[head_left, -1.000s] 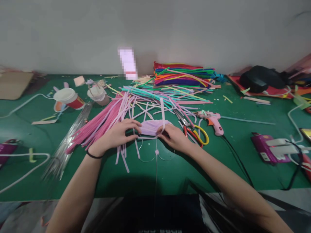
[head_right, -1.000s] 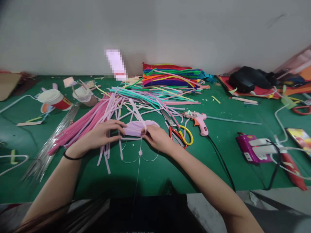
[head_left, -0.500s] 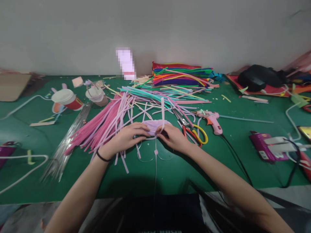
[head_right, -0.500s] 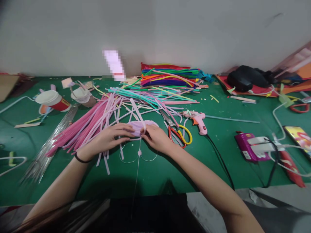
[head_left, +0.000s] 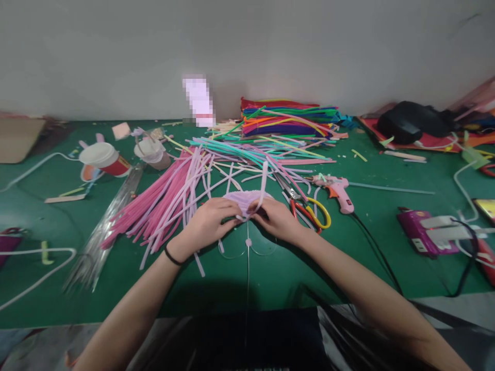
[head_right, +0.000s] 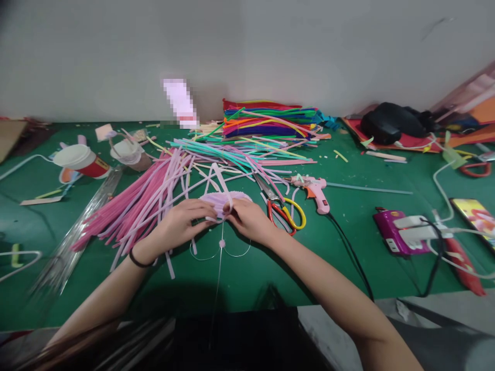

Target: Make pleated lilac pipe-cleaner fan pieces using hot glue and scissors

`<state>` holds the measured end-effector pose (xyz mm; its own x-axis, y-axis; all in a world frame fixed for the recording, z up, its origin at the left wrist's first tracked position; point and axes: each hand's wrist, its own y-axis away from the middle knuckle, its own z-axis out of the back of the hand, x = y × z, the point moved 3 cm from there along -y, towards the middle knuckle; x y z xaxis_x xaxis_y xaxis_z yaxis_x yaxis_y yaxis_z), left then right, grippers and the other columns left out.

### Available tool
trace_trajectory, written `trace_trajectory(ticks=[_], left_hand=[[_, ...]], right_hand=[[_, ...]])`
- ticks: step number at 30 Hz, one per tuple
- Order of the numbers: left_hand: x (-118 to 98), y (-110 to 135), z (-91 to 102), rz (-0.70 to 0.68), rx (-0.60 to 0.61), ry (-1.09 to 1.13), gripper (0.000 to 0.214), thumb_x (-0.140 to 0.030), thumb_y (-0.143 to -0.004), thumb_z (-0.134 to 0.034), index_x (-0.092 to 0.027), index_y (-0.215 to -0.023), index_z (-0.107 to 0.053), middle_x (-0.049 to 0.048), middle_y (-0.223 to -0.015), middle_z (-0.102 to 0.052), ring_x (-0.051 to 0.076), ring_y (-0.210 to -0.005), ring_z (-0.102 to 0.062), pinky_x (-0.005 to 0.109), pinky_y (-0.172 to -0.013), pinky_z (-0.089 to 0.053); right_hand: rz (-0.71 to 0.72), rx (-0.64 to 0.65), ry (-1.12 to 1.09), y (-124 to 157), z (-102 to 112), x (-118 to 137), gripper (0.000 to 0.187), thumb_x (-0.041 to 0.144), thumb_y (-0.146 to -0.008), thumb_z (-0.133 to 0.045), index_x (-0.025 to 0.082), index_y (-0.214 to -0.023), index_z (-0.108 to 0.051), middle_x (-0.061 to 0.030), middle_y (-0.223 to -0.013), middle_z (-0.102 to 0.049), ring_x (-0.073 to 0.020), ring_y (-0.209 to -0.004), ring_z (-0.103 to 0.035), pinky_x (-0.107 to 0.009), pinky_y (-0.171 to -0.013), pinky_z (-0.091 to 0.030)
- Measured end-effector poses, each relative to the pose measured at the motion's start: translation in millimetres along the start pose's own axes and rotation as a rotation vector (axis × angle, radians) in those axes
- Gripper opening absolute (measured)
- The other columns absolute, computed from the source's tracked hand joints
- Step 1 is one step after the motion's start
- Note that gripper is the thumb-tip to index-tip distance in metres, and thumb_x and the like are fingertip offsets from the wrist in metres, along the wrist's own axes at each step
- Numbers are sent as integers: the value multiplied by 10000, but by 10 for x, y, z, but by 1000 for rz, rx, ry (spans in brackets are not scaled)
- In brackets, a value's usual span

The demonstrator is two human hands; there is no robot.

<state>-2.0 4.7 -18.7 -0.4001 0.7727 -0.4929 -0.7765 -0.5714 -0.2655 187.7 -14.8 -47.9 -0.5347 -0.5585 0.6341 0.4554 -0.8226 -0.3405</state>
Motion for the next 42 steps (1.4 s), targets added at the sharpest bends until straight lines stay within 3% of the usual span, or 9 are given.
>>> trace_trajectory(ticks=[8, 17, 24, 28, 31, 38, 42], left_hand=[[17, -76, -136, 85, 27, -25, 120, -198, -957, -486, -182, -952, -605, 61, -916, -671, 214, -873, -632, 356, -797, -487], [-23, -88, -191, 86, -64, -145, 161, -211, -971, -449, -178, -947, -604, 68, -882, -666, 225, -842, -629, 370, -770, -482], [49, -76, -201, 83, -110, 84, 125, -239, -971, -513, -203, -946, -630, 56, -988, -645, 198, -946, -606, 346, -847, -481], [81, -76, -201, 102, -133, 177, 69, -230, -938, -568, -211, -915, -631, 30, -933, -676, 191, -920, -620, 332, -838, -479], [88, -88, -192, 192, -156, 171, 74, -186, -919, -550, -204, -874, -606, 26, -880, -676, 196, -863, -626, 336, -805, -482], [90, -106, -191, 316, -151, 141, 77, -144, -849, -538, -193, -799, -569, 28, -814, -652, 206, -801, -629, 355, -767, -499], [111, -102, -194, 293, -134, 209, 74, -168, -843, -572, -198, -848, -640, 32, -884, -695, 203, -851, -656, 341, -779, -514]], right_hand=[[7, -18, 8, 14, -62, -29, 103, 148, -933, -501, 203, -989, -566, -84, -971, -679, -221, -905, -630, -387, -823, -514], [-69, -77, -28, 21, -54, -21, 50, 251, -939, -552, 204, -931, -568, -79, -910, -690, -222, -839, -652, -357, -761, -517], [-167, -118, -205, 61, -28, -33, 313, 188, -930, -549, 229, -1233, -477, -37, -944, -734, -193, -870, -716, -321, -792, -539], [-137, -110, -214, 69, -16, 1, 136, 228, -940, -552, 233, -1076, -555, -37, -958, -736, -191, -895, -717, -320, -812, -544], [-118, -95, -182, 66, -9, 34, 46, 258, -941, -567, 230, -939, -603, -28, -900, -732, -185, -849, -711, -308, -795, -542], [-136, -119, -233, 79, -59, -11, 191, 259, -942, -570, 224, -1128, -547, -49, -987, -739, -185, -925, -721, -319, -833, -551], [-40, -82, -63, 50, -88, 28, 104, 228, -956, -534, 218, -1011, -622, -69, -989, -726, -205, -934, -683, -357, -854, -530]])
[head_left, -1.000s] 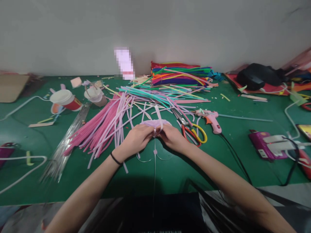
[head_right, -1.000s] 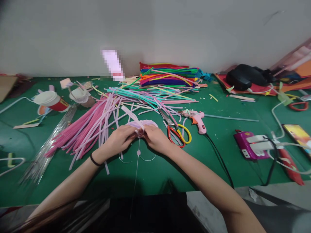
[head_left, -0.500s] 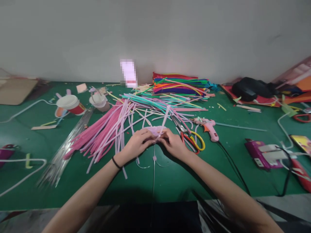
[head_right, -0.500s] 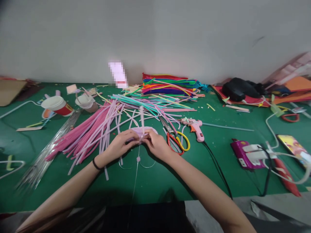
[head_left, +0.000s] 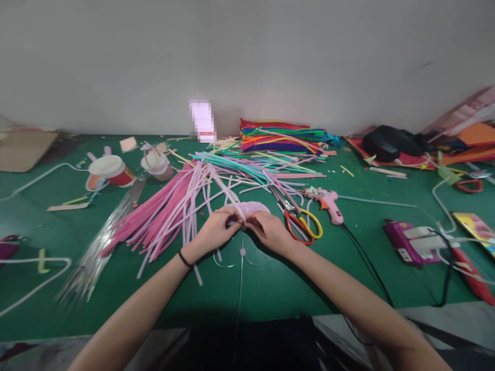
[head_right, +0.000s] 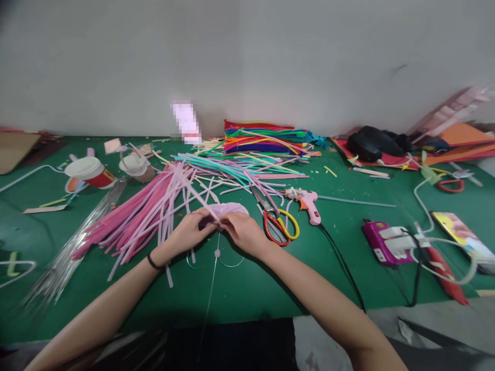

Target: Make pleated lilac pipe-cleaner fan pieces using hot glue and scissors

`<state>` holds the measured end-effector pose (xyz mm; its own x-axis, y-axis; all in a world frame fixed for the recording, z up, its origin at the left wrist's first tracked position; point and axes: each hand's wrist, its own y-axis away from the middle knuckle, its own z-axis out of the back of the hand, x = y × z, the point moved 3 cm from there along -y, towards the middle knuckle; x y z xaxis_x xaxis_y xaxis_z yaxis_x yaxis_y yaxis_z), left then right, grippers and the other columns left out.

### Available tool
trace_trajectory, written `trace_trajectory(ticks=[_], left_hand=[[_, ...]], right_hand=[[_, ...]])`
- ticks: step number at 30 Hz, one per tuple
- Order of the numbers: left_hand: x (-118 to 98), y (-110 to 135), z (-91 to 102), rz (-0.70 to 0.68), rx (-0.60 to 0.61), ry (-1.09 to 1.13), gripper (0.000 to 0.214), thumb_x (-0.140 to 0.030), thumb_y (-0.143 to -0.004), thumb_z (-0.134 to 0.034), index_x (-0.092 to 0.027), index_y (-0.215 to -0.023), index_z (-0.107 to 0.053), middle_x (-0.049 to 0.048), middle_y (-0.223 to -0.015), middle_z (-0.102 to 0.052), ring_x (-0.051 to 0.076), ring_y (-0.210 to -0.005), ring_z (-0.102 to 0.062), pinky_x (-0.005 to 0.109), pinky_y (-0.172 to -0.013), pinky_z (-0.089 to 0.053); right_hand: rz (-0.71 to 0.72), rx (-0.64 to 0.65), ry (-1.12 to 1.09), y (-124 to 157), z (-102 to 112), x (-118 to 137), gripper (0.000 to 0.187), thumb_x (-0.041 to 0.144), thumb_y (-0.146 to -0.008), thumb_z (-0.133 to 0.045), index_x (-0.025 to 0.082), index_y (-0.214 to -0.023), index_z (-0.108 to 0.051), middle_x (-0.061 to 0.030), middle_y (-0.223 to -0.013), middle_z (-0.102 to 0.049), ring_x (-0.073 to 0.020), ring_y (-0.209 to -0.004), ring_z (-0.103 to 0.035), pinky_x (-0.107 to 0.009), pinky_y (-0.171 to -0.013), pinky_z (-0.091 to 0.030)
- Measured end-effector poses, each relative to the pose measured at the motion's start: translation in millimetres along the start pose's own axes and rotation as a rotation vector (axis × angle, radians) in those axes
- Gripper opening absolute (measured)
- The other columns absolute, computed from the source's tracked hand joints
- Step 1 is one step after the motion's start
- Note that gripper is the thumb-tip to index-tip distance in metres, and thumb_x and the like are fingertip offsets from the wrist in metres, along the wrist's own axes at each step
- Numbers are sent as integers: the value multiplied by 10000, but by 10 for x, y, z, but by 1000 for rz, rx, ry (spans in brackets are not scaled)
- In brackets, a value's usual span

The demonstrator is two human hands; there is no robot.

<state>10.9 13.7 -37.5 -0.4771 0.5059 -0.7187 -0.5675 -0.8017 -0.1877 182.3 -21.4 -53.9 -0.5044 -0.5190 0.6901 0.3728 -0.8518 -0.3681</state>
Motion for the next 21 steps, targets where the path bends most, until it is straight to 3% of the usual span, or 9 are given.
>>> trace_trajectory(ticks=[4, 6, 10, 14, 18, 21], left_hand=[[39, -3, 2, -17, -6, 38, 109, -181, -854, -590, -206, -894, -689, 34, -950, -716, 206, -925, -661, 353, -843, -514], [56, -3, 4, -11, 3, 19, 91, -184, -846, -611, -206, -870, -696, 32, -918, -713, 210, -912, -656, 359, -835, -515], [50, 5, 38, -27, 12, 23, 62, -203, -833, -643, -211, -846, -703, 33, -896, -712, 212, -910, -651, 369, -838, -517], [6, 21, 80, -24, 27, 73, 64, -216, -817, -655, -199, -861, -698, 43, -912, -706, 208, -914, -664, 361, -853, -531], [-22, 20, 85, 24, 3, 243, 229, -316, -817, -696, -193, -1011, -687, 66, -1027, -717, 211, -931, -685, 361, -855, -553], [-8, 6, 78, 72, -55, 327, 217, -369, -818, -709, -184, -933, -711, 65, -956, -738, 217, -898, -697, 365, -855, -551]], right_hand=[[28, -66, -36, -22, 19, 50, 84, 273, -939, -587, 221, -926, -653, -48, -930, -729, -197, -899, -678, -355, -850, -528], [-58, -90, -132, -19, 19, 26, 87, 306, -907, -640, 220, -921, -639, -32, -896, -721, -185, -853, -685, -335, -811, -545], [-191, -92, -300, 0, -7, -38, 274, 321, -840, -720, 213, -1060, -598, -13, -872, -711, -167, -779, -695, -301, -743, -565], [-103, -77, -174, -9, -5, -14, 56, 256, -885, -646, 213, -921, -655, -33, -901, -722, -178, -832, -689, -320, -783, -545], [-63, -95, -127, -25, 7, 23, 31, 229, -877, -645, 211, -885, -669, -36, -911, -733, -186, -859, -685, -329, -801, -536], [-60, -67, -136, -24, 6, 65, 46, 218, -876, -647, 208, -907, -679, -25, -901, -743, -175, -836, -689, -322, -810, -530]])
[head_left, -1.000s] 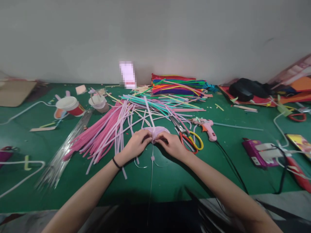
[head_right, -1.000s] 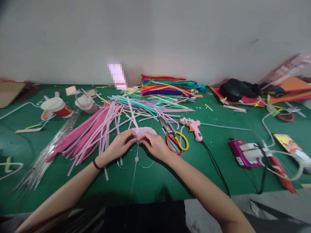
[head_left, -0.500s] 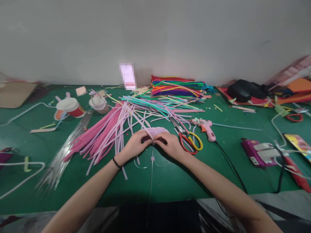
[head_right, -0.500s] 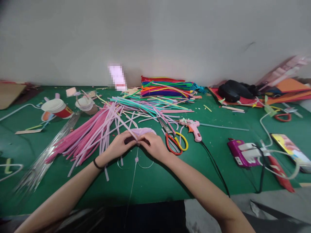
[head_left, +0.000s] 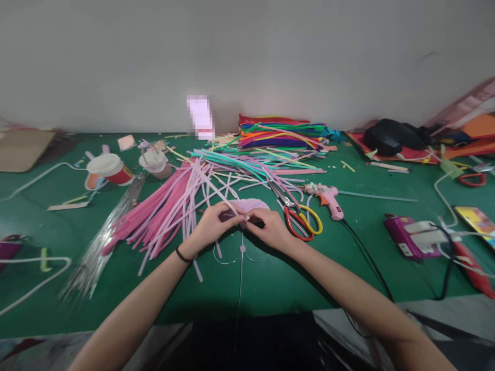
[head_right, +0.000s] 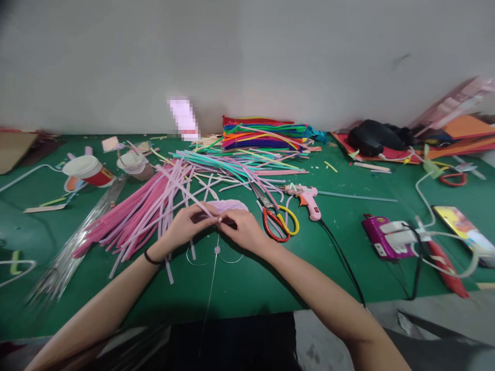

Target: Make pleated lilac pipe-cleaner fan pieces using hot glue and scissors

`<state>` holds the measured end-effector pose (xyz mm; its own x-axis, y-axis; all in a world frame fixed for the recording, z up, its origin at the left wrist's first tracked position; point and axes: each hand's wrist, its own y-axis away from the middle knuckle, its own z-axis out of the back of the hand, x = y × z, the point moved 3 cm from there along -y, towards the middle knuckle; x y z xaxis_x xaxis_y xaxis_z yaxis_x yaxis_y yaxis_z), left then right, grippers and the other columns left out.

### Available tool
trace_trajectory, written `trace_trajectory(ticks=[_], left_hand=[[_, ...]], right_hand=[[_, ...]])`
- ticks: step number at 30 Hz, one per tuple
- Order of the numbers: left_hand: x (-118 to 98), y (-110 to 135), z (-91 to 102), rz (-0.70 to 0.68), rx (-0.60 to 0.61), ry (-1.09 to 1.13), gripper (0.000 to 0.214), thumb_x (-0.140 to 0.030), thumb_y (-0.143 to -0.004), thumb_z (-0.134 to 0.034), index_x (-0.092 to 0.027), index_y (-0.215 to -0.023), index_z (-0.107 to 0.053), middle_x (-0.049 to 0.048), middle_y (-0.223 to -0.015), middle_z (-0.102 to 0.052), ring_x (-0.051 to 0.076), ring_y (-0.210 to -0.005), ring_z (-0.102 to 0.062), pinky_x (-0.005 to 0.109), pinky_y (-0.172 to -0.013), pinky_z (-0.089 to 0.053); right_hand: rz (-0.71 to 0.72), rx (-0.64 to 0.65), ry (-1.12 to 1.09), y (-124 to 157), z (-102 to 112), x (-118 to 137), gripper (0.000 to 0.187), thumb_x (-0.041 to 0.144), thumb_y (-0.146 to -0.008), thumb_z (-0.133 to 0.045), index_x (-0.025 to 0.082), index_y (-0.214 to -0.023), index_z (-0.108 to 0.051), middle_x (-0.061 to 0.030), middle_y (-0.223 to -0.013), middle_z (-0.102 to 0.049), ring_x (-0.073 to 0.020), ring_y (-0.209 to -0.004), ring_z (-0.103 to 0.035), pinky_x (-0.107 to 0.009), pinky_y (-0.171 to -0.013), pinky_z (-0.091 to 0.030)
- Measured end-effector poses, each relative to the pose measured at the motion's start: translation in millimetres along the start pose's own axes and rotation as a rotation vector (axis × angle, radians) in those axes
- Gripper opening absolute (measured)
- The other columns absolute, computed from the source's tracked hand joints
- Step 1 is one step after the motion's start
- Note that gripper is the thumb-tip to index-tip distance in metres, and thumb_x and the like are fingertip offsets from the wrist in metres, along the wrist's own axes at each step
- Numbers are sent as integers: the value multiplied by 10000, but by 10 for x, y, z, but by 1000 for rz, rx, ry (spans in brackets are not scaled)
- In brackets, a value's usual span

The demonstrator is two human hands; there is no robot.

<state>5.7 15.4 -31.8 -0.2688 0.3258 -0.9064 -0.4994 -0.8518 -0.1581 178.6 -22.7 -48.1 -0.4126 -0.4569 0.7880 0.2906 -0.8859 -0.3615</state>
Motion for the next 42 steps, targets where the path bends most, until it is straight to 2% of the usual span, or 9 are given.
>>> trace_trajectory(ticks=[5, 9, 12, 17, 25, 33, 36, 39, 42], left_hand=[[45, -21, -8, 33, 42, 21, 183, -359, -822, -703, -180, -787, -717, 50, -840, -744, 210, -814, -698, 347, -812, -548], [75, -22, 44, 22, 7, 6, 205, -369, -802, -717, -174, -743, -694, 53, -815, -728, 202, -796, -686, 344, -795, -539], [91, -11, 109, 17, -17, 20, 211, -362, -787, -726, -171, -716, -673, 58, -809, -715, 204, -802, -681, 352, -786, -537], [128, 23, 238, -38, -73, -75, 189, -355, -763, -755, -182, -727, -686, 63, -842, -711, 222, -868, -676, 388, -844, -531], [225, 33, 311, -116, -154, -212, 174, -342, -779, -740, -197, -715, -668, 58, -852, -699, 239, -979, -642, 416, -937, -489], [253, 21, 343, -86, -125, -152, 208, -366, -780, -733, -195, -701, -644, 59, -838, -691, 239, -954, -648, 441, -934, -500], [237, 17, 352, -14, -149, -128, 235, -385, -794, -723, -187, -698, -639, 96, -1026, -701, 255, -1034, -645, 474, -979, -477], [201, 13, 360, 43, -212, -88, 250, -395, -798, -724, -172, -717, -644, 137, -1283, -625, 293, -1204, -580, 483, -1039, -435], [125, 14, 337, 0, -240, -37, 222, -371, -826, -707, -172, -748, -646, 130, -1284, -633, 296, -1252, -551, 467, -1053, -427]], right_hand=[[-63, 22, -117, 27, 30, 45, 34, 227, -871, -657, 204, -893, -667, -16, -871, -743, -173, -825, -696, -315, -805, -539], [-96, 25, -208, 45, 67, 36, 43, 219, -893, -623, 206, -899, -664, -20, -892, -736, -173, -854, -699, -326, -835, -546], [-53, -20, -224, 57, 109, 39, 38, 204, -889, -631, 203, -888, -668, -46, -972, -721, -181, -939, -684, -345, -887, -534], [35, -96, -34, 113, 200, 49, 39, 197, -876, -654, 228, -874, -677, -65, -1038, -673, -220, -1051, -609, -426, -965, -482], [103, -88, 322, 232, 276, 71, 101, 150, -825, -657, 251, -819, -661, -53, -1139, -656, -322, -1297, -406, -577, -1062, -307], [76, -83, 216, 180, 340, 84, 112, 168, -810, -688, 238, -733, -646, -54, -1159, -627, -318, -1311, -379, -578, -1086, -313], [41, -109, 187, 158, 346, 49, 76, 207, -833, -681, 235, -767, -656, -73, -1176, -589, -303, -1273, -427, -570, -1089, -331], [-57, -181, 166, 141, 327, -9, 29, 248, -851, -675, 230, -827, -677, -98, -1271, -500, -297, -1273, -448, -555, -1093, -349], [-184, -281, 68, 122, 282, -76, 68, 298, -855, -675, 234, -873, -691, -105, -1340, -417, -303, -1354, -382, -517, -1094, -385]])
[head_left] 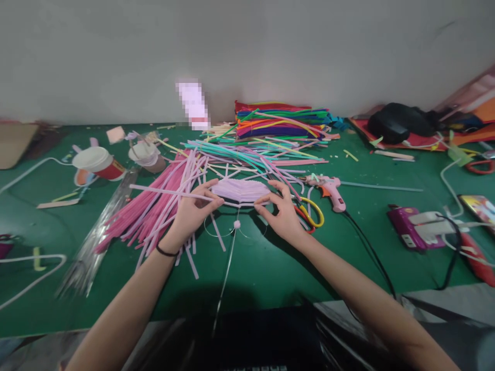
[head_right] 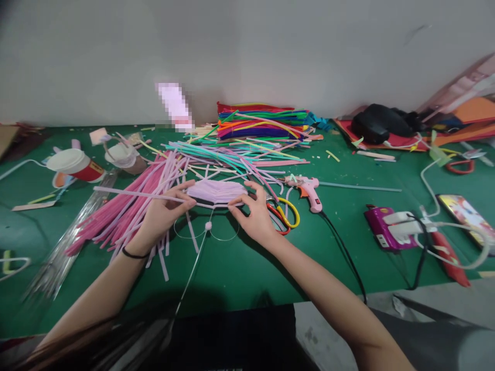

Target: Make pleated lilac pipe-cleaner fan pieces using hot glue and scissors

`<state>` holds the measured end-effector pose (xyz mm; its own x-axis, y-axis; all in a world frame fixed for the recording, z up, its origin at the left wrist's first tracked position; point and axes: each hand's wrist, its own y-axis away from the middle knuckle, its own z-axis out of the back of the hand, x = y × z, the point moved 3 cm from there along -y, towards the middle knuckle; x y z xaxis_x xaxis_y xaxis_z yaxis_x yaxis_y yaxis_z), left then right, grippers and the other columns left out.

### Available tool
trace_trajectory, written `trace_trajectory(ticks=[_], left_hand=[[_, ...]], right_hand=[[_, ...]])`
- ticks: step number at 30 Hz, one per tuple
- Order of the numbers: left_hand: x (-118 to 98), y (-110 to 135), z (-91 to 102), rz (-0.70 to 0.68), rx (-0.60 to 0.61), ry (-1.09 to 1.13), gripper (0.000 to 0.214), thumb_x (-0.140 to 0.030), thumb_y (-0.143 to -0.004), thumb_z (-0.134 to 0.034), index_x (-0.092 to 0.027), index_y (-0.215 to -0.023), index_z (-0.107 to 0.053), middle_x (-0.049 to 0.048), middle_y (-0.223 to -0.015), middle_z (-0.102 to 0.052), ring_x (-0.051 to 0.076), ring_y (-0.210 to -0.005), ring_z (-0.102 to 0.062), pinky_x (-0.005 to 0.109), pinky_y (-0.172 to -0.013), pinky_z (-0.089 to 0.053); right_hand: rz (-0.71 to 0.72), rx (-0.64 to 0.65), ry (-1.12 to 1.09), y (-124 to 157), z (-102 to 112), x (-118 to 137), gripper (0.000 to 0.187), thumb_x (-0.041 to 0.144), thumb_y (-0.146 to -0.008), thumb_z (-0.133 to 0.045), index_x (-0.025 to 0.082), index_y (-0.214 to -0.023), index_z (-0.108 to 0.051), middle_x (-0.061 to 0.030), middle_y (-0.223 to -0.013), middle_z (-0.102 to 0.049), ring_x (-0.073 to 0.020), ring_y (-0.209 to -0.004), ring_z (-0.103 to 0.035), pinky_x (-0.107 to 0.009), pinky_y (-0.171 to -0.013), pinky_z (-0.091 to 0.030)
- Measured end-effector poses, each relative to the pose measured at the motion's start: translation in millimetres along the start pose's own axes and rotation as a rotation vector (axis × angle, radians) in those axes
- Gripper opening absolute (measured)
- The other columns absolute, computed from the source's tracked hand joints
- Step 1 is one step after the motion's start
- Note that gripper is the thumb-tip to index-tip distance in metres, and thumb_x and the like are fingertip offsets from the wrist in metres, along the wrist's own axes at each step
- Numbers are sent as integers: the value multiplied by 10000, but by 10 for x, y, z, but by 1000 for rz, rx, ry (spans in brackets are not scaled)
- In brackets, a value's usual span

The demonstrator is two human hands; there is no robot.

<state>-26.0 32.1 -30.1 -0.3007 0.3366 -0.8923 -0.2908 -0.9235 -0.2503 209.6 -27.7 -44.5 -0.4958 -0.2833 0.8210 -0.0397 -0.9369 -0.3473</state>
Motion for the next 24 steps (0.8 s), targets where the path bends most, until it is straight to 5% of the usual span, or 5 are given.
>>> trace_trajectory(ticks=[7, 11, 16, 21, 24], left_hand=[[-116, 72, -74, -129, -239, -6, 174, -333, -802, -744, -172, -775, -684, 98, -1318, -605, 289, -1248, -543, 449, -1053, -414], [-9, 88, -172, -34, -275, 265, 170, -313, -790, -763, -165, -786, -679, 96, -1230, -642, 277, -1215, -577, 430, -1063, -418], [-10, 116, -257, 77, -267, 496, 197, -299, -756, -794, -163, -792, -656, 54, -1015, -678, 207, -999, -681, 335, -942, -522], [-167, 161, -303, 256, -157, 736, 720, -276, -739, -797, -339, -1353, -427, 14, -1045, -690, 199, -815, -739, 293, -687, -610], [-166, 156, -328, 387, -100, 806, 611, -307, -741, -778, -278, -1283, -495, 34, -1037, -707, 212, -761, -742, 288, -603, -617]], right_hand=[[-510, -113, -836, -19, -196, -132, 578, 333, -637, -854, 264, -1077, -485, 23, -943, -635, -146, -778, -684, -348, -801, -582], [-547, -142, -1019, -58, -159, -71, 697, 230, -568, -893, 273, -1121, -470, 44, -840, -706, -147, -797, -705, -303, -816, -572], [-500, -105, -1075, -95, -83, -16, 538, 220, -599, -882, 245, -1046, -584, 15, -925, -738, -133, -841, -697, -254, -818, -556], [-521, -78, -1108, -83, -98, -59, 363, 233, -637, -867, 216, -924, -645, 22, -895, -729, -96, -790, -675, -203, -769, -551], [-514, -57, -1076, -76, -114, -59, 374, 231, -623, -872, 218, -920, -644, 31, -869, -722, -98, -767, -673, -203, -730, -553]])
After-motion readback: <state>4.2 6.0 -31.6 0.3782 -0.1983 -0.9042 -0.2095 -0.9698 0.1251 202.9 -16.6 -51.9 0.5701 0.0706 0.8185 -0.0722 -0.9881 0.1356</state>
